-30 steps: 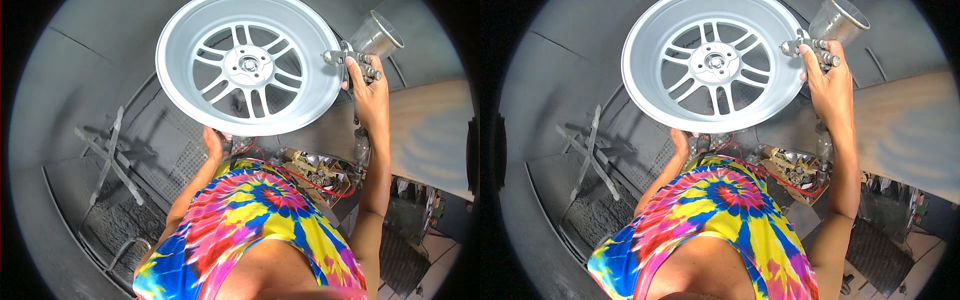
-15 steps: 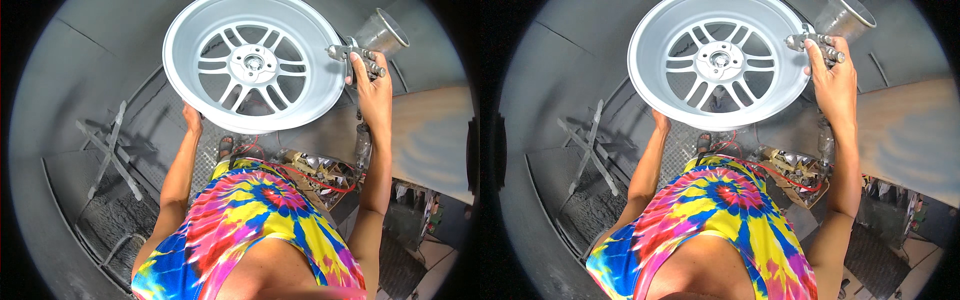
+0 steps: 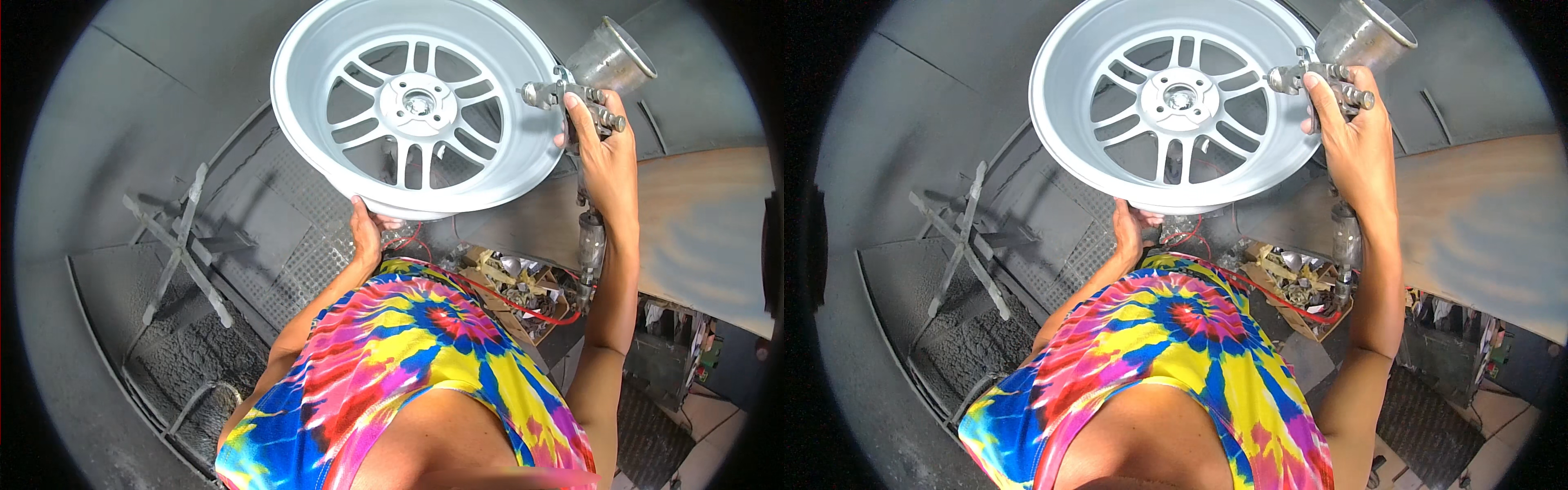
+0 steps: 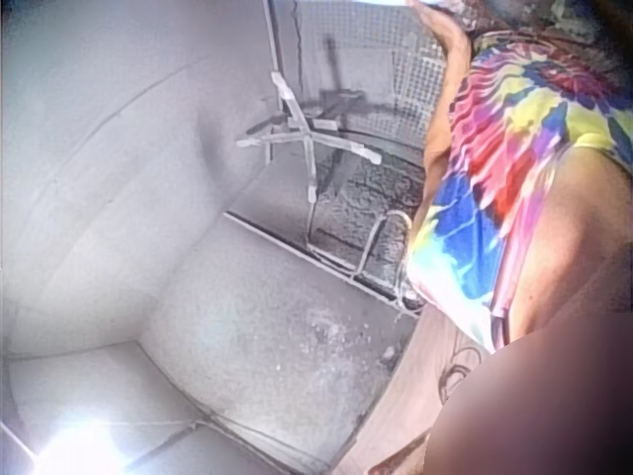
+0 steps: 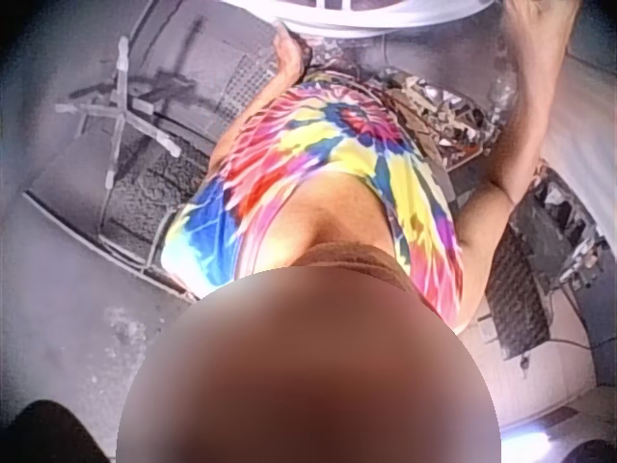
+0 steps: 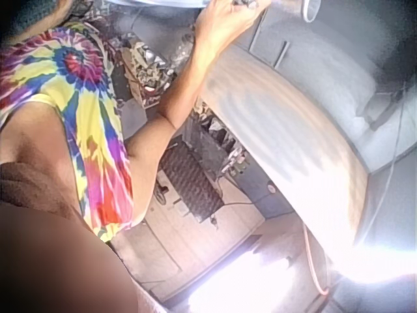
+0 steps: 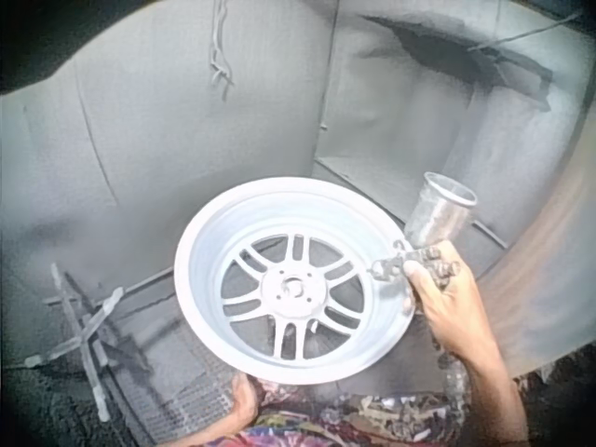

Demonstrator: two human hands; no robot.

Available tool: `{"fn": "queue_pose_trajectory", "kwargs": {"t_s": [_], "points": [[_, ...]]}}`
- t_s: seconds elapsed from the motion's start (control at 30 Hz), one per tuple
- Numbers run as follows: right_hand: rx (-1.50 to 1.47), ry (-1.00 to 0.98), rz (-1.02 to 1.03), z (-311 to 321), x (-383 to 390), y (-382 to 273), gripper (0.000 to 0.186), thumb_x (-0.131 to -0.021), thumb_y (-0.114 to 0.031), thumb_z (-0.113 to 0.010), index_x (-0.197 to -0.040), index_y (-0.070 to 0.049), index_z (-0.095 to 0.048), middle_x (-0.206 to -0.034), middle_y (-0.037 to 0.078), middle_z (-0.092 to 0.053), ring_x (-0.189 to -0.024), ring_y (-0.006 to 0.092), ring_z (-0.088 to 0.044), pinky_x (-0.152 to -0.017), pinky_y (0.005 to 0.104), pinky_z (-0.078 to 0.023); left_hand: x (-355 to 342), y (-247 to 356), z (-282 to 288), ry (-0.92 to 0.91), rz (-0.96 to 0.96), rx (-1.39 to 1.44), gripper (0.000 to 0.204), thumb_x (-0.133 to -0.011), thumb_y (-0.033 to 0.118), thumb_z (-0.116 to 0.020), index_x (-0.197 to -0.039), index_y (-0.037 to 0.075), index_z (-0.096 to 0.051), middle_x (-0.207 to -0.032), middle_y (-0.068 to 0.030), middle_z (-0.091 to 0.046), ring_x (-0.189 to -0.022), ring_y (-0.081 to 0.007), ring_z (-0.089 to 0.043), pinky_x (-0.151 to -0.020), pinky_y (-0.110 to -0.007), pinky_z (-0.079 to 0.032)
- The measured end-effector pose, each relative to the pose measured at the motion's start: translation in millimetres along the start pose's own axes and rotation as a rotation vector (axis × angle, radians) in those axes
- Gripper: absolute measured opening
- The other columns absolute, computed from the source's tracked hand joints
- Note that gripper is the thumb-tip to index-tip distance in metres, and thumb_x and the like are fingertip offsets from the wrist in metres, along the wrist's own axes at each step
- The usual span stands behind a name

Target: Refurbishing and spray painting a car wheel rim in a paint booth.

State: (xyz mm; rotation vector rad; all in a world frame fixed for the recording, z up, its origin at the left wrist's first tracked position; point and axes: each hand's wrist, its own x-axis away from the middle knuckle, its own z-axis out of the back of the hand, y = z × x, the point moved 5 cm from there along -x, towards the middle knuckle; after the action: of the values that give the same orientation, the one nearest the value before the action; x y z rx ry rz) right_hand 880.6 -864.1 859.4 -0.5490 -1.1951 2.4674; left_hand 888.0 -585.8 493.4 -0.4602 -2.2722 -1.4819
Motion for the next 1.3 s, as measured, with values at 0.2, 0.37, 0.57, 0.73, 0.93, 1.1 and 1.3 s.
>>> {"fn": "queue_pose_trajectory", "kwargs": {"t_s": [0.2,0.37,0.57,0.73,0.93,1.1,1.3], "points": [[0.056,0.037,0.029,3.9,-12.0,6.6,0.031,-0.100,-0.032,-0.067,-0.105,-0.002,-0.061,-0.077,0.002,-0.064,-0.067,0.0098,-0.064,-0.063,0.0275,-0.049,-34.0,32.5,19.8,0.002,-0.113,-0.202,0.072,-0.108,0.060,-0.025,-0.102,-0.002,-0.061,-0.071,-0.0121,-0.066,-0.057,-0.0211,-0.064,-0.052,-0.032,-0.053],[0.144,0.092,0.044,11.9,-14.6,2.7,0.033,-0.099,-0.032,-0.067,-0.107,-0.001,-0.061,-0.080,0.004,-0.068,-0.068,0.0108,-0.065,-0.065,0.0281,-0.051,-98.6,59.0,50.5,0.061,-0.224,-0.284,0.061,-0.109,0.054,-0.034,-0.091,0.004,-0.064,-0.064,-0.0032,-0.060,-0.049,-0.0134,-0.054,-0.044,-0.030,-0.041],[0.056,0.032,-0.001,5.0,-7.6,15.6,0.031,-0.099,-0.031,-0.068,-0.106,-0.001,-0.061,-0.080,0.004,-0.067,-0.068,0.0111,-0.065,-0.064,0.0281,-0.050,-127.4,89.7,59.1,0.204,-0.333,-0.166,0.059,-0.109,0.053,-0.036,-0.089,0.005,-0.064,-0.064,-0.0022,-0.059,-0.049,-0.0130,-0.053,-0.043,-0.030,-0.040],[0.012,0.013,-0.022,2.5,-1.1,3.4,0.030,-0.099,-0.030,-0.068,-0.105,-0.002,-0.061,-0.080,0.003,-0.066,-0.067,0.0104,-0.064,-0.063,0.0276,-0.049,-99.2,72.0,54.6,0.185,-0.267,-0.217,0.065,-0.108,0.058,-0.033,-0.087,0.004,-0.064,-0.065,-0.0042,-0.061,-0.050,-0.0153,-0.056,-0.044,-0.030,-0.042],[0.026,0.031,0.019,8.9,-7.8,8.5,0.031,-0.099,-0.032,-0.067,-0.105,-0.002,-0.061,-0.080,0.003,-0.065,-0.068,0.0103,-0.064,-0.064,0.0276,-0.050,-39.5,39.9,27.2,0.090,-0.118,-0.121,0.080,-0.104,0.068,-0.024,-0.086,0.001,-0.064,-0.063,-0.0092,-0.064,-0.051,-0.0190,-0.059,-0.046,-0.031,-0.045],[0.085,0.099,0.040,16.8,-10.0,7.3,0.034,-0.099,-0.034,-0.067,-0.110,-0.002,-0.061,-0.081,0.003,-0.067,-0.068,0.0103,-0.064,-0.066,0.0275,-0.051,-11.6,17.7,11.2,0.043,0.004,-0.081,0.083,-0.102,0.071,-0.023,-0.090,0.000,-0.064,-0.066,-0.0105,-0.066,-0.053,-0.0189,-0.061,-0.048,-0.031,-0.047],[0.026,0.030,0.015,10.5,-5.9,16.1,0.032,-0.100,-0.033,-0.067,-0.108,-0.002,-0.061,-0.081,0.002,-0.067,-0.068,0.0099,-0.063,-0.065,0.0274,-0.050,-37.8,34.6,23.1,0.058,-0.206,-0.161,0.074,-0.105,0.065,-0.027,-0.089,0.002,-0.062,-0.066,-0.0101,-0.065,-0.050,-0.0168,-0.059,-0.040,-0.028,-0.040]]}}
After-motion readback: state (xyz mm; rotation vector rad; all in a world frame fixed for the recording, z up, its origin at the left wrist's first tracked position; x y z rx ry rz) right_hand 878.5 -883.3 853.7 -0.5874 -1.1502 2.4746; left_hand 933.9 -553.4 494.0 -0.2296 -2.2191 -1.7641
